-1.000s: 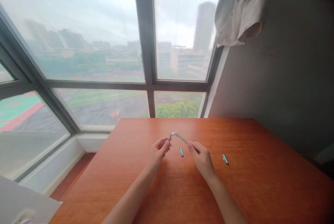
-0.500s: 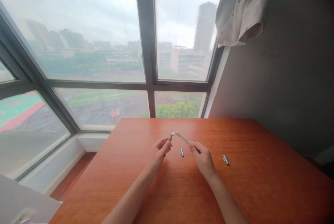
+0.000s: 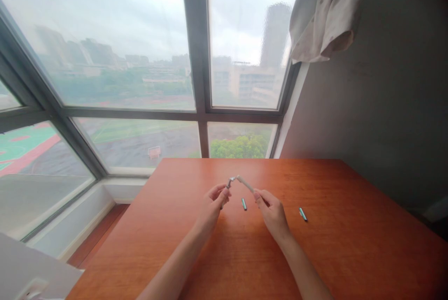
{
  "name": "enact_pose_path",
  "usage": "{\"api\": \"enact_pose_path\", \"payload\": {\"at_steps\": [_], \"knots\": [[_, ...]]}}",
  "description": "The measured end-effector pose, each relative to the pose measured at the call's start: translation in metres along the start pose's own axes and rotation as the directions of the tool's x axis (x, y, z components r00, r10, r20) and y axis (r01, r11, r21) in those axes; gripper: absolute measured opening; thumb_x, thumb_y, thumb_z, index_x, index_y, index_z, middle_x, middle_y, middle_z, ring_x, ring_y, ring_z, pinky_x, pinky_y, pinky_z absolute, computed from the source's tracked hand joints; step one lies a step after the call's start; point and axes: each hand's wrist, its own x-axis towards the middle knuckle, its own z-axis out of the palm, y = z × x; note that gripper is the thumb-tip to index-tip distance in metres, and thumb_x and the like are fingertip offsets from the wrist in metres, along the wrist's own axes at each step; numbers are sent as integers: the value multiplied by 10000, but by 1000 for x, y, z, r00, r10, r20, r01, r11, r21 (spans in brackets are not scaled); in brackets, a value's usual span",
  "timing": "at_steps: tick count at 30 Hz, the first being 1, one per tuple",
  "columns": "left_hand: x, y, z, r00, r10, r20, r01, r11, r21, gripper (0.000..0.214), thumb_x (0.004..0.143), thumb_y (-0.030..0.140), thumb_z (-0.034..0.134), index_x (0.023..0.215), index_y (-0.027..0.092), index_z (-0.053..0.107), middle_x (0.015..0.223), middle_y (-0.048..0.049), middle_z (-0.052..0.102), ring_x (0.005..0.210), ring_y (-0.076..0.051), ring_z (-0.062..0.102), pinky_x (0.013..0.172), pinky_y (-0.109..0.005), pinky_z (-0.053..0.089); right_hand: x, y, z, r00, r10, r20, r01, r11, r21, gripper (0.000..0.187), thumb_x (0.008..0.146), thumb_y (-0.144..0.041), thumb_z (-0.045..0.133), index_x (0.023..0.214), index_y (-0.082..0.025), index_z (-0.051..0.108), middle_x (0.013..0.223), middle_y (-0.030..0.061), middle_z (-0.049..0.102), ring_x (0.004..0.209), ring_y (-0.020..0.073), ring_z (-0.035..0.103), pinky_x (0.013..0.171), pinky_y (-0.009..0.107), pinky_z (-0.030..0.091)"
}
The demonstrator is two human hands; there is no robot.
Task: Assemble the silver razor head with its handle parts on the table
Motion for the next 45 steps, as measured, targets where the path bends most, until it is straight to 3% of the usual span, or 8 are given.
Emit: {"api": "enact_pose_path", "payload": {"at_steps": [11,21,33,45], "knots": [[1,-3,0,1000,12,-7,-13,1000,-8,330,738,411,701,950,158,684,751,-35,627,671,-120,537,642,-231,418,-1,3,2,999,22,31,-21,1000,-4,380,900,-455,462,796,-153,669,667,10,528,632,147,482,567,224,359],[1,-4,0,1000,22,-19,-23,1000,-13,340,739,421,695,954,157,676,745,-35,624,663,-129,539,623,-236,411,0,2,2,999,-6,33,6,1000,10,373,895,-451,468,845,-157,693,678,18,569,649,157,515,583,227,386],[-3,3,3,999,17,-47,-17,1000,-7,339,734,430,693,933,156,683,746,-39,625,666,-131,543,635,-243,410,0,2,2,998,63,-12,-62,997,43,386,877,-471,489,862,-144,694,719,36,604,682,170,537,609,231,405],[2,-3,-2,1000,4,4,-4,1000,-9,362,718,434,709,956,163,683,765,-46,647,694,-146,562,668,-258,427,-1,-1,3,999,32,14,-32,999,34,402,871,-485,489,818,-149,702,668,26,585,633,161,521,567,232,403]]}}
